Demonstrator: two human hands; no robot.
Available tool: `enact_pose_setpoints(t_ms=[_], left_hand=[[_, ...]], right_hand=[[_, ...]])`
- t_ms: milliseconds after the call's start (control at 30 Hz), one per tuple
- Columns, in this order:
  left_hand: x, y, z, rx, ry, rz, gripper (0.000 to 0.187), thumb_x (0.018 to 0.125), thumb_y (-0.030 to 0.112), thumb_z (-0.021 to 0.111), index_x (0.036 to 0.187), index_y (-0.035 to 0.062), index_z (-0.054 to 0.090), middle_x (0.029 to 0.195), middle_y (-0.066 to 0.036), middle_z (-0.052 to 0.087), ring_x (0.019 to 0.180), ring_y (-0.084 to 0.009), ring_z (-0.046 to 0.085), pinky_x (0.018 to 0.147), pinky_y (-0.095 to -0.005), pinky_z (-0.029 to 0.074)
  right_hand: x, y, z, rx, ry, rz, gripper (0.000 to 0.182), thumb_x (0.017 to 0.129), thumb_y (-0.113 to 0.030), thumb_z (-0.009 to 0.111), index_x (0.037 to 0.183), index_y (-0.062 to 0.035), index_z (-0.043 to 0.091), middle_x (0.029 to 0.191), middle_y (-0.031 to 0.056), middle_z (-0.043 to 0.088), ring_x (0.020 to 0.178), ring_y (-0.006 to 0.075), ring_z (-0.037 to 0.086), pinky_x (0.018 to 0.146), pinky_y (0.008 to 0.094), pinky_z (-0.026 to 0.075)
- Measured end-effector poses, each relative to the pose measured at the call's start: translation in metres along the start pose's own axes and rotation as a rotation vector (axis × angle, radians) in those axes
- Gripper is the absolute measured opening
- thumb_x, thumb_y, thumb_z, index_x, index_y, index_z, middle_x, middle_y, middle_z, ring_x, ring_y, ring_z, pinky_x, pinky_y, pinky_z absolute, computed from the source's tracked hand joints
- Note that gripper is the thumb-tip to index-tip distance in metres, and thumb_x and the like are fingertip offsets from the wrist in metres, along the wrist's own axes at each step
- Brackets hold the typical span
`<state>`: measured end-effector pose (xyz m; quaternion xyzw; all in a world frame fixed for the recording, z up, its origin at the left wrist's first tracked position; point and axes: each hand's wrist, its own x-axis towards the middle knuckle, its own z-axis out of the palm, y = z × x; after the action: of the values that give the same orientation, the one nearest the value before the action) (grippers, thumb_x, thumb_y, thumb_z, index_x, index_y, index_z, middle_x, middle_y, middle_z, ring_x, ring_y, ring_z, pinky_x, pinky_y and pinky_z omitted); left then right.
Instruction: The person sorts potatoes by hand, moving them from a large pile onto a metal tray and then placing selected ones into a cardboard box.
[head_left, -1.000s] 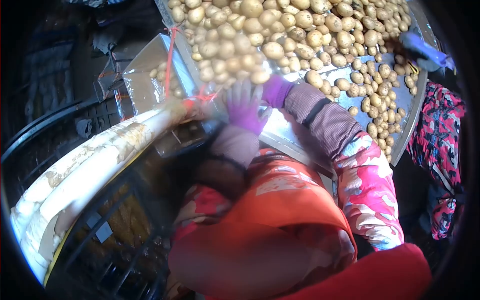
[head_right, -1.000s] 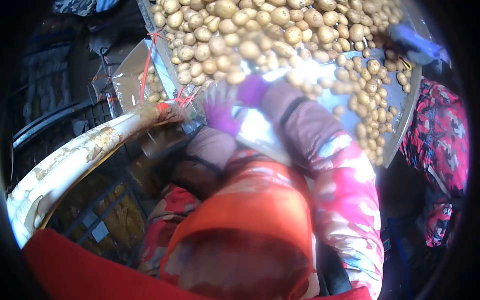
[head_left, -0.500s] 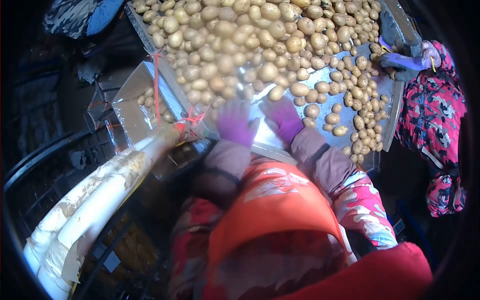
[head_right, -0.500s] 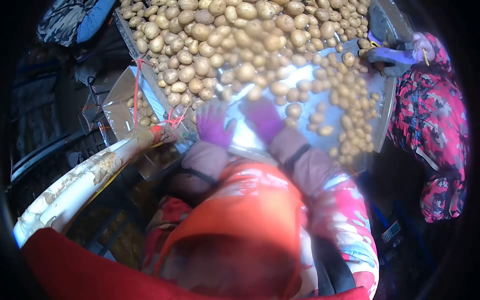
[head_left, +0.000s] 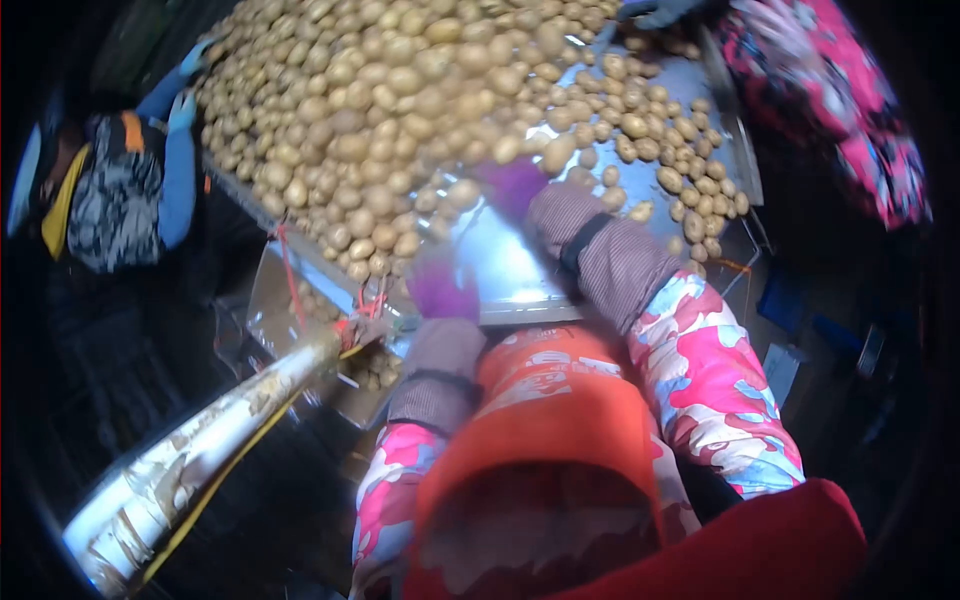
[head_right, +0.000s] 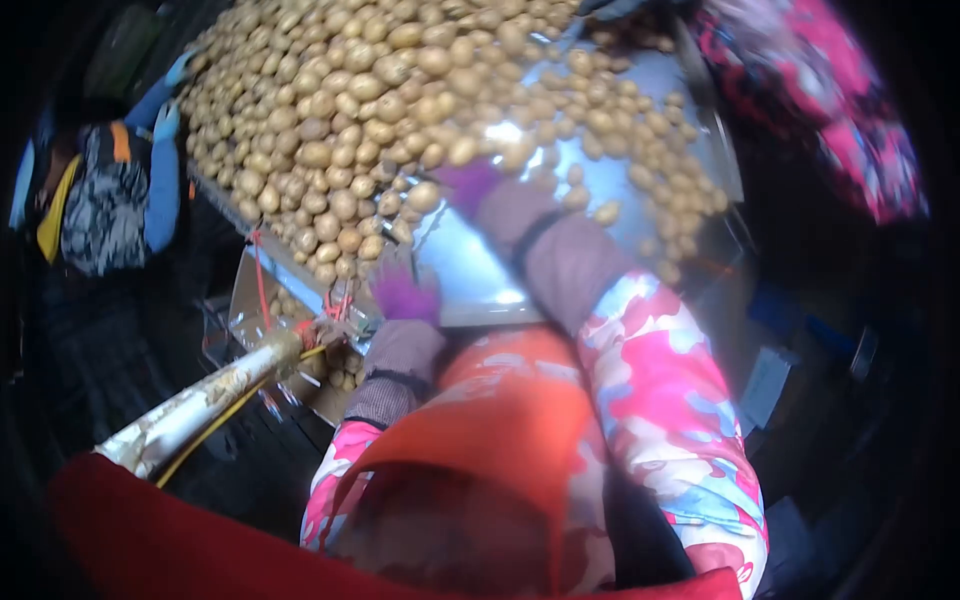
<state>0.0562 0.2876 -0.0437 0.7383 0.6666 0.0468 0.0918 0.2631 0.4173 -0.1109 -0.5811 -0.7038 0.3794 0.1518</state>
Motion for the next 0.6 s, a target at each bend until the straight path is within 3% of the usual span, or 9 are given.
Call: enact_pose_setpoints(t_ms=[100,200,333,400,467,600], left_hand=[[-0.007,0.011,-0.007,0.053,-0.066,0.006,0.067,0.091,0.042,0.056,0.150,0.0147,0.039,0.149,-0.020,0.041,0.141,-0.0365,0.035,0.118,-0.0551,0.020],[-0.004,0.014,-0.011,0.065,-0.058,0.018,0.068,0.093,0.043,0.052,0.153,0.0149,0.035,0.152,-0.019,0.038,0.143,-0.0362,0.033,0.118,-0.0554,0.019],[-0.003,0.010,-0.004,0.129,-0.018,0.013,0.067,0.095,0.045,0.051,0.152,0.0149,0.036,0.153,-0.019,0.037,0.142,-0.0388,0.032,0.118,-0.0562,0.019],[-0.010,0.013,-0.006,0.181,-0.059,-0.005,0.066,0.095,0.045,0.052,0.151,0.0149,0.037,0.153,-0.018,0.038,0.142,-0.0401,0.032,0.118,-0.0565,0.019],[-0.006,0.019,-0.012,0.216,-0.077,-0.044,0.065,0.094,0.044,0.053,0.150,0.0150,0.039,0.153,-0.018,0.039,0.142,-0.0412,0.032,0.118,-0.0568,0.018],[-0.006,0.013,-0.003,0.184,-0.035,-0.014,0.063,0.093,0.043,0.054,0.148,0.0128,0.043,0.151,-0.019,0.041,0.140,-0.0385,0.035,0.118,-0.0556,0.020]], right_hand=[[-0.040,-0.026,-0.049,-0.217,-0.008,0.003,0.043,0.102,-0.036,0.041,0.142,-0.0224,0.051,0.144,0.0117,0.051,0.132,0.0254,0.049,0.111,0.0401,0.036],[-0.019,0.007,-0.028,-0.432,0.470,-0.221,0.045,0.101,-0.035,0.043,0.142,-0.0174,0.051,0.143,0.0132,0.050,0.131,0.0247,0.049,0.112,0.0407,0.036],[0.021,0.015,-0.044,0.193,0.242,0.253,0.049,0.100,-0.043,0.046,0.136,-0.0115,0.054,0.134,0.0165,0.056,0.124,0.0282,0.054,0.101,0.0420,0.044],[0.014,0.012,-0.064,0.248,0.336,0.202,0.049,0.100,-0.044,0.047,0.134,-0.0108,0.056,0.131,0.0162,0.059,0.120,0.0293,0.057,0.098,0.0414,0.046],[0.003,0.008,-0.086,0.266,0.283,0.204,0.046,0.100,-0.042,0.048,0.136,-0.0137,0.056,0.133,0.0142,0.059,0.120,0.0280,0.058,0.098,0.0410,0.047],[-0.041,-0.001,-0.140,0.283,-0.113,0.376,0.043,0.101,-0.039,0.049,0.138,-0.0195,0.056,0.136,0.0102,0.058,0.119,0.0253,0.059,0.099,0.0403,0.048]])
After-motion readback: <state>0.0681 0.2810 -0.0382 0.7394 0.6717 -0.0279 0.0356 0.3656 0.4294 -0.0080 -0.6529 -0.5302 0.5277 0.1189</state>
